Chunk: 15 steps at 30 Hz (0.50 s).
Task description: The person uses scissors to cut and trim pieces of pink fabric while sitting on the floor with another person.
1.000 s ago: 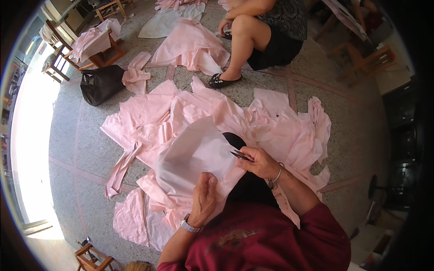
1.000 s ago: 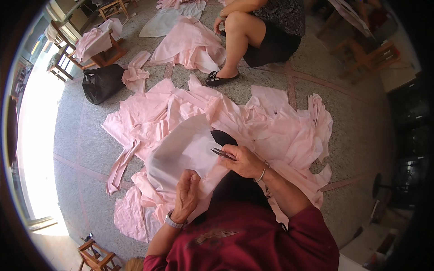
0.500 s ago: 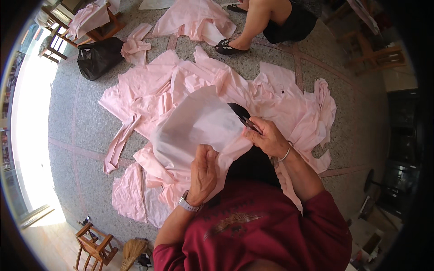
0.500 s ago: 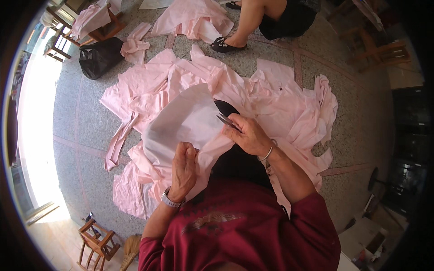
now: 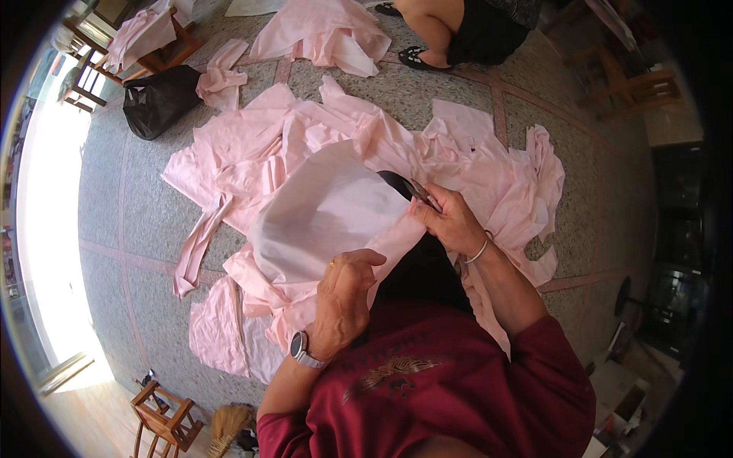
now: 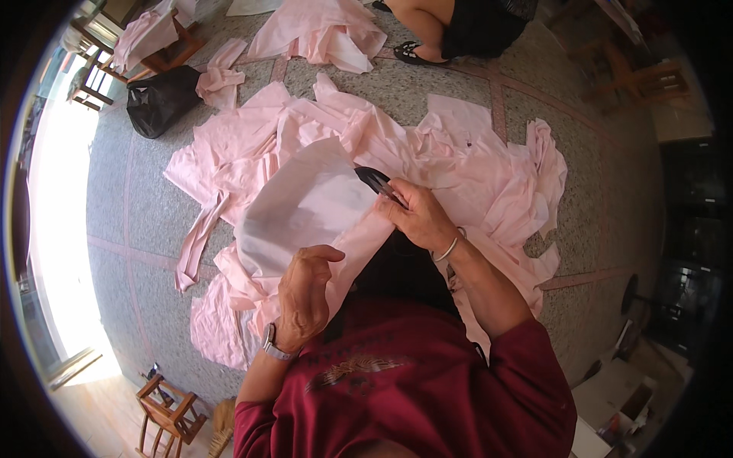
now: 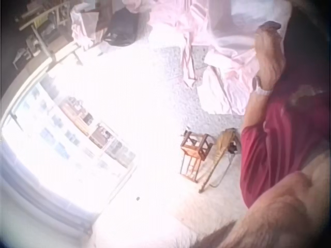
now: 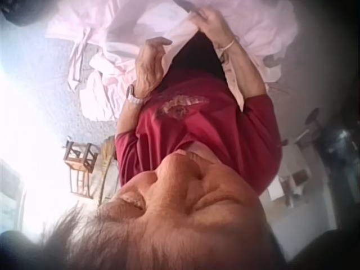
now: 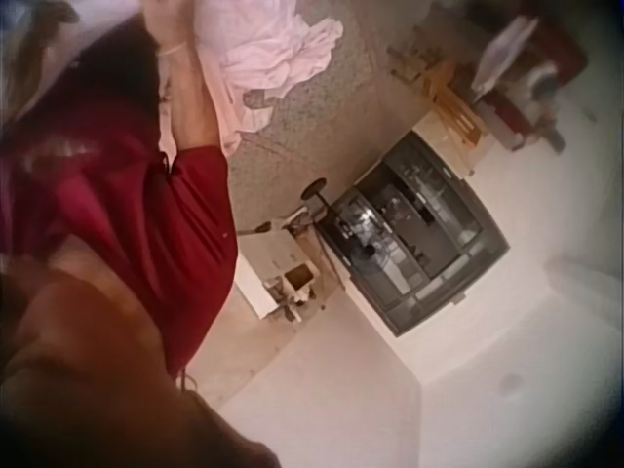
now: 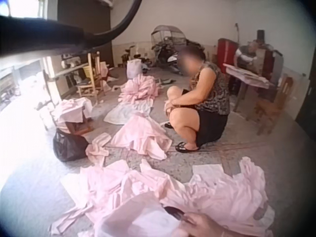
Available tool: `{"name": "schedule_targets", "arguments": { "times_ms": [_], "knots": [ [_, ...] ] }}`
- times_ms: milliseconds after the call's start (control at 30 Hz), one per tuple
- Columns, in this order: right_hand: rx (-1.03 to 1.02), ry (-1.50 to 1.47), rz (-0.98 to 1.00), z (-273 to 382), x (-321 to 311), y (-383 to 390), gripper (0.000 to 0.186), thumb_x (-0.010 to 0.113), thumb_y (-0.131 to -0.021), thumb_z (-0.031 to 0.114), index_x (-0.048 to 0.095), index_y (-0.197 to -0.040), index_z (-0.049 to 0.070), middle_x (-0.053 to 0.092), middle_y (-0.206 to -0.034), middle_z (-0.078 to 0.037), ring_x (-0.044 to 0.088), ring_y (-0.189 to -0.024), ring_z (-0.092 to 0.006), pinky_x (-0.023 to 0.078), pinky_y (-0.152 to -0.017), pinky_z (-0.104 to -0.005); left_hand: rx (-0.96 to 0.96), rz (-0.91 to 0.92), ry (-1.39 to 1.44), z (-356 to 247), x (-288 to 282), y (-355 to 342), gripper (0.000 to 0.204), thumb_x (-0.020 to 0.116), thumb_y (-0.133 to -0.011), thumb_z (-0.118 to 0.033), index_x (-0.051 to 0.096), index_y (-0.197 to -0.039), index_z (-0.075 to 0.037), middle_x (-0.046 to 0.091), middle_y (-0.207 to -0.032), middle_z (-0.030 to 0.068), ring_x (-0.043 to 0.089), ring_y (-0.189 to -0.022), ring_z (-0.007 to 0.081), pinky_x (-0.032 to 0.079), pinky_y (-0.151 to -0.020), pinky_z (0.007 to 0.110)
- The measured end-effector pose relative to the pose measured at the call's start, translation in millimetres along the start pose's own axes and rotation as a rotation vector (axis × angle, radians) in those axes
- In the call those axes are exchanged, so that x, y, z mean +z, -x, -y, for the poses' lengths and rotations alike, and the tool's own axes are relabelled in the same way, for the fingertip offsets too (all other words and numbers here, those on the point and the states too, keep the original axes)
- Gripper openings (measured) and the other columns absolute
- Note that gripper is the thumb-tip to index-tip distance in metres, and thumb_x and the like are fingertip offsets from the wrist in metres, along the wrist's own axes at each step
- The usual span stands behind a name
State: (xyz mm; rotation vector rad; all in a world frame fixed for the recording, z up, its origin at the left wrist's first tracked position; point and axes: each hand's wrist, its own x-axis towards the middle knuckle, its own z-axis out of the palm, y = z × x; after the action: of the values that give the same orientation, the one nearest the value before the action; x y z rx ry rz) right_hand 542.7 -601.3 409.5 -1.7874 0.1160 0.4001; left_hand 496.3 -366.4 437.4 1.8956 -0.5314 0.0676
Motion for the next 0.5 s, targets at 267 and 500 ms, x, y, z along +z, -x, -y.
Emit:
{"name": "schedule_targets", "arguments": {
  "times_ms": [267,500],
  "knots": [
    [-0.021,-0.085,-0.016,-2,-2,1,0.015,0.062,-0.095,0.014,0.056,-0.087,0.002,0.042,-0.069,0.005,0.036,-0.063,-0.0048,0.035,-0.055,-0.0236,-0.275,0.124,0.248,-3,-32,13,0.018,0.043,-0.103,-0.013,0.043,-0.09,-0.002,0.055,-0.071,0.0084,0.054,-0.06,0.0192,0.045,-0.058,0.03],
    [-0.036,-0.092,0.02,0,-9,7,0.016,0.062,-0.097,0.017,0.056,-0.092,0.003,0.046,-0.071,0.005,0.037,-0.063,-0.004,0.035,-0.056,-0.0216,-0.447,-0.008,-0.101,29,-58,28,0.018,0.062,-0.094,-0.018,0.056,-0.094,-0.001,0.055,-0.075,0.0085,0.053,-0.068,0.0213,0.043,-0.063,0.033]
  ]
}}
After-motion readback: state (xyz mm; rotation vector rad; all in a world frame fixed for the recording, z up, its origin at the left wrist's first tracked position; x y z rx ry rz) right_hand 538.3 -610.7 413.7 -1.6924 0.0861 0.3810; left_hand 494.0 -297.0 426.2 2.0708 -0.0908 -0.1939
